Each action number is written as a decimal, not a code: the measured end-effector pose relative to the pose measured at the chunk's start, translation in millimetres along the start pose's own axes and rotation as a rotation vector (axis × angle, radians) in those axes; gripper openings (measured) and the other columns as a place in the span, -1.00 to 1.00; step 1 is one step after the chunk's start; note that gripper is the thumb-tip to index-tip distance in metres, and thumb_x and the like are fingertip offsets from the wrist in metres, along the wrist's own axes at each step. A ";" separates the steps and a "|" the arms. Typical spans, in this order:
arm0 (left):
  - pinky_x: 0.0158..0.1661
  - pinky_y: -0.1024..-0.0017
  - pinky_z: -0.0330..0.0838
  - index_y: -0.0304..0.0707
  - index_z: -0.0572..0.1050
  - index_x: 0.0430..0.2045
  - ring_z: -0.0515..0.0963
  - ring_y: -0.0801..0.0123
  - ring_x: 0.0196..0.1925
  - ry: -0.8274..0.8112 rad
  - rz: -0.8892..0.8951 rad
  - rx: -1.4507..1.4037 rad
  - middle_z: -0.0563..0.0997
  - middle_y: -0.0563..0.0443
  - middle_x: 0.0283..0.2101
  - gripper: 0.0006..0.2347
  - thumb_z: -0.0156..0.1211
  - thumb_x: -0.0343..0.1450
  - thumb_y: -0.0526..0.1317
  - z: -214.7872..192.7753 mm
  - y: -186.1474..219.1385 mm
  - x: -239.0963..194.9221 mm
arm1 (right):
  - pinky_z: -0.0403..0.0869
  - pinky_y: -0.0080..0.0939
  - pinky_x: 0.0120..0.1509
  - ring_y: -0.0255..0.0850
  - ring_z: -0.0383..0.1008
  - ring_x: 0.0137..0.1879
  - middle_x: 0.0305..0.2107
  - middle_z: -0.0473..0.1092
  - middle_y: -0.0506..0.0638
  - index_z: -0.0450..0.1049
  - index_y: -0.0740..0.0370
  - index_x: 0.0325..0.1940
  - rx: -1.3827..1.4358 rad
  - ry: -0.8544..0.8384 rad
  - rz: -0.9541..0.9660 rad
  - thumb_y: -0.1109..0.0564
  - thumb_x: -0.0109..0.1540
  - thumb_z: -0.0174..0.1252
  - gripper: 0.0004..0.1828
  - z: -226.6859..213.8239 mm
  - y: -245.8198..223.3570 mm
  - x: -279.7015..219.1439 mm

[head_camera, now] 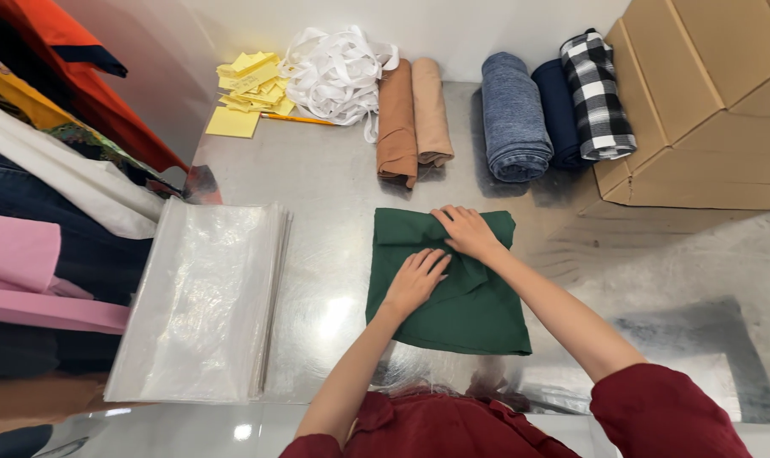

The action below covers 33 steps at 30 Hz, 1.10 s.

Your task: The person takes several garments, including brown and green shirts, from a clothing rack. They fold each item by hand on a metal table, rolling them into compact bundles and stacking them neatly. The process is repeated for multiple pieces of clothing.

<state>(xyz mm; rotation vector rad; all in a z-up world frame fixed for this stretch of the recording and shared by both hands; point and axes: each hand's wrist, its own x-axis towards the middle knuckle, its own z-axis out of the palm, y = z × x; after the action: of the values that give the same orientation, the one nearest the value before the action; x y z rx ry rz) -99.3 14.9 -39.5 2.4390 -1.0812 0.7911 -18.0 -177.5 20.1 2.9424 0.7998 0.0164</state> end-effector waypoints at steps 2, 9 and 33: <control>0.22 0.26 0.31 -0.01 0.38 0.21 0.41 0.23 0.27 -0.035 -0.004 -0.027 0.41 0.00 0.19 -0.69 -0.06 0.56 -0.08 -7.5 1.1 2.0 | 0.47 -0.04 0.09 -0.06 0.47 0.07 0.01 0.29 -0.03 0.21 0.00 0.38 -0.138 0.161 -0.033 0.03 0.07 0.37 -0.18 38.2 16.1 12.9; 0.37 0.19 0.16 0.11 0.39 0.19 0.34 0.33 0.39 -0.251 -0.061 -0.198 0.42 0.18 0.29 -0.73 -0.12 0.61 -0.14 -10.5 -1.7 0.3 | 0.46 -0.17 -0.10 -0.17 0.46 -0.09 -0.10 0.29 -0.10 0.34 -0.06 0.26 -0.337 0.461 -0.024 0.00 -0.04 0.42 -0.21 65.6 23.2 30.1; 0.38 -0.05 0.02 -0.06 0.34 0.24 0.30 0.17 0.37 -0.338 -0.314 -0.085 0.35 -0.07 0.26 -0.31 0.01 0.35 0.40 -47.9 -45.1 -19.3 | 0.45 0.02 0.13 0.02 0.46 0.14 -0.04 0.31 -0.04 0.31 -0.06 0.36 0.076 0.094 0.024 0.00 0.07 0.38 -0.22 5.8 46.0 -51.0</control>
<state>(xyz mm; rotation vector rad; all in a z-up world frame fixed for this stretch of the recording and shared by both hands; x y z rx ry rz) -92.3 79.7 -18.4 2.6356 -0.7851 0.2359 -38.6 -243.3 19.3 3.0425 0.7938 0.1307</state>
